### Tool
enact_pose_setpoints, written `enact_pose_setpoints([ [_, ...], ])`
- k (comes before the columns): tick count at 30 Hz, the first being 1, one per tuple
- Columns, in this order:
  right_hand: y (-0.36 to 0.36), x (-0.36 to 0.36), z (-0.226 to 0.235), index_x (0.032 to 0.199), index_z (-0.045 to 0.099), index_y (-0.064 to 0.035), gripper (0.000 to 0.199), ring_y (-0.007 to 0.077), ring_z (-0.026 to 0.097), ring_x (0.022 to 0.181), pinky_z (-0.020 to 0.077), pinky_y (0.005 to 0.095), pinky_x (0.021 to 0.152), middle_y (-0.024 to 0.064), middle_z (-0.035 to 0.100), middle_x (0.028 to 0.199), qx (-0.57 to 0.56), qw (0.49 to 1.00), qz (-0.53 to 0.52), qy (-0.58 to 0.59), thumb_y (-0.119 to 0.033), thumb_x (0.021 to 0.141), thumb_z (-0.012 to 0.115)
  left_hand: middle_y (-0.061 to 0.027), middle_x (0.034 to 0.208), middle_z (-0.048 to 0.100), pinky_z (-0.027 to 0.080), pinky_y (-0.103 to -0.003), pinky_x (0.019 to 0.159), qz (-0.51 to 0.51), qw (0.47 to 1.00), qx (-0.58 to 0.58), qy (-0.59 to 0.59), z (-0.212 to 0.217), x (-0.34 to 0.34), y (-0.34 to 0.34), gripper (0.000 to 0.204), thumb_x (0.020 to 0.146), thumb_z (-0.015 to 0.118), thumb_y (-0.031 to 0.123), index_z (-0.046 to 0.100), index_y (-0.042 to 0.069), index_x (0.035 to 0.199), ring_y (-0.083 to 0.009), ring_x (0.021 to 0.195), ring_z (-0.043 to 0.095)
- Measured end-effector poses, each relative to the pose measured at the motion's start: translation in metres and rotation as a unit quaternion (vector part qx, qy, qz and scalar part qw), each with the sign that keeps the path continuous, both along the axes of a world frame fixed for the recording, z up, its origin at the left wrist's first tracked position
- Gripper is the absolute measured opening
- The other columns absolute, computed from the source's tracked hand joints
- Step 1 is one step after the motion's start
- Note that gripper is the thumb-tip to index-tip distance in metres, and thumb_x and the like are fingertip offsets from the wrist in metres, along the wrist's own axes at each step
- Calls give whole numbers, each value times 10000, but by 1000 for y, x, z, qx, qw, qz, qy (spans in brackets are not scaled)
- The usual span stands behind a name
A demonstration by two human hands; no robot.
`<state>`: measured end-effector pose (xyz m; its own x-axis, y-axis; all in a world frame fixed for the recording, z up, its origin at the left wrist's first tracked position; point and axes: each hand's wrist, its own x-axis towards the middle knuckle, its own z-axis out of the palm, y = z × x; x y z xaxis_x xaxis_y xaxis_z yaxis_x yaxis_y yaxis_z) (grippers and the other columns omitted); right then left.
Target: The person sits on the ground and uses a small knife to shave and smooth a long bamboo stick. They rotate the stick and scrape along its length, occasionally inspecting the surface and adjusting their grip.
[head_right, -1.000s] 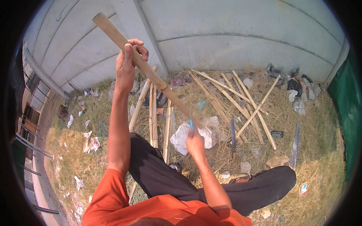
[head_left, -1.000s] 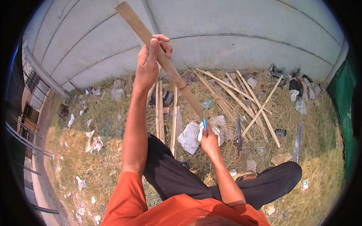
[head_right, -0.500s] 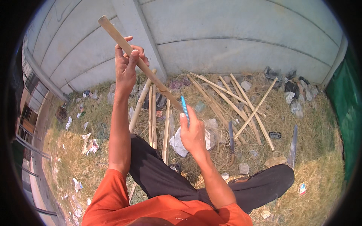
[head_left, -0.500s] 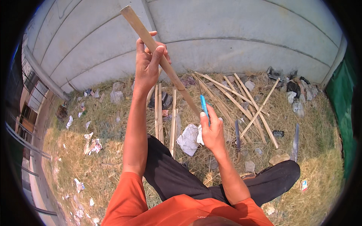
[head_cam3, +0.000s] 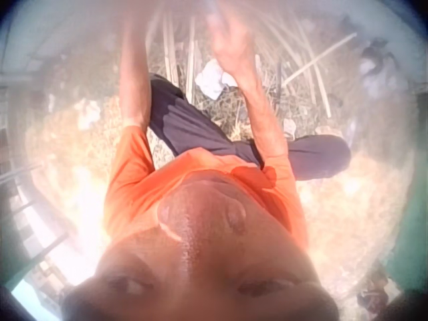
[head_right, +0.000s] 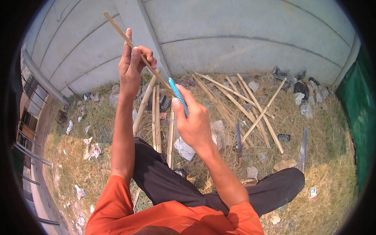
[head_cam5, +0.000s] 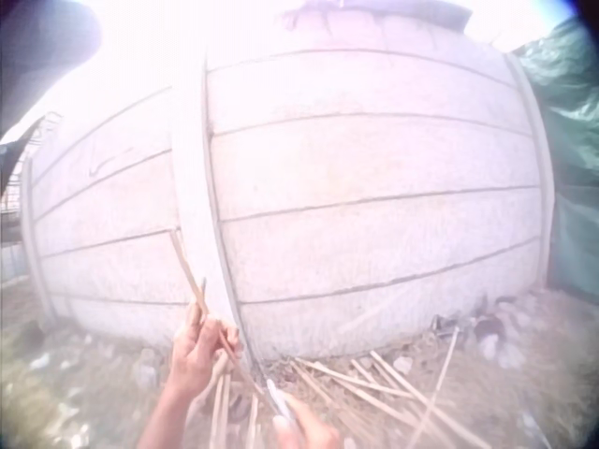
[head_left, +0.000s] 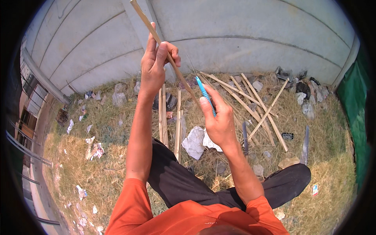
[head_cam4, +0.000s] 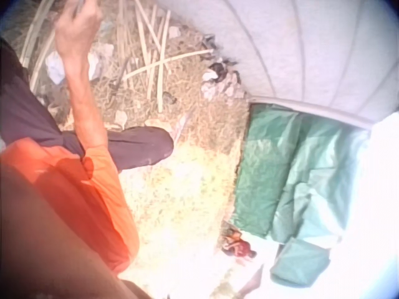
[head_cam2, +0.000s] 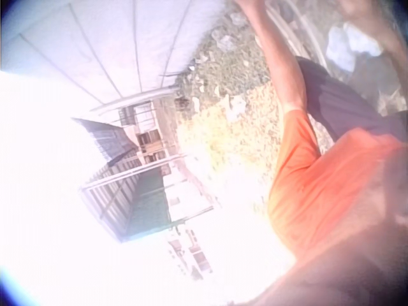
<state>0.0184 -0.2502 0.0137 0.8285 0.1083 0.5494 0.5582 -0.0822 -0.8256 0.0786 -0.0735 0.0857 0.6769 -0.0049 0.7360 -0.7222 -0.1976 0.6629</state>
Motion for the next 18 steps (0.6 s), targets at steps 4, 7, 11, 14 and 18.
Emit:
enact_pose_setpoints([
  [4,3,26,25,1228,581,-89,366,229,583,587,448,359,539,105,603,728,-36,973,14,-226,-259,905,598,-58,822,547,495,-276,635,-50,999,15,0,-3,0,3,597,1013,351,355,83,136,1499,-124,674,550],
  [7,-16,56,82,1240,599,-158,407,209,551,573,447,355,549,54,585,712,-169,906,-17,-389,-268,852,652,-57,850,546,493,-286,658,-52,998,32,6,2,-2,2,607,1011,350,364,63,154,1502,-132,714,556],
  [11,-36,120,146,1238,600,-220,366,138,487,505,396,292,476,-9,508,641,-261,704,-104,-653,-336,892,611,-40,826,516,469,-277,653,-153,988,10,26,3,0,-9,628,1014,348,359,15,158,1506,-133,718,554],
  [14,-45,110,179,1221,615,-233,405,199,648,771,516,318,702,70,668,892,-264,742,-143,-599,-275,824,677,-24,754,466,450,-273,630,-158,986,22,42,1,1,0,608,1017,351,336,39,156,1507,-128,674,517],
  [18,-73,116,217,1154,660,-164,313,235,589,510,473,361,519,124,689,908,-195,780,-275,-527,-256,855,652,-4,677,390,436,-282,588,-134,986,52,88,-15,8,-20,573,1011,371,338,147,138,1499,-121,601,470],
])
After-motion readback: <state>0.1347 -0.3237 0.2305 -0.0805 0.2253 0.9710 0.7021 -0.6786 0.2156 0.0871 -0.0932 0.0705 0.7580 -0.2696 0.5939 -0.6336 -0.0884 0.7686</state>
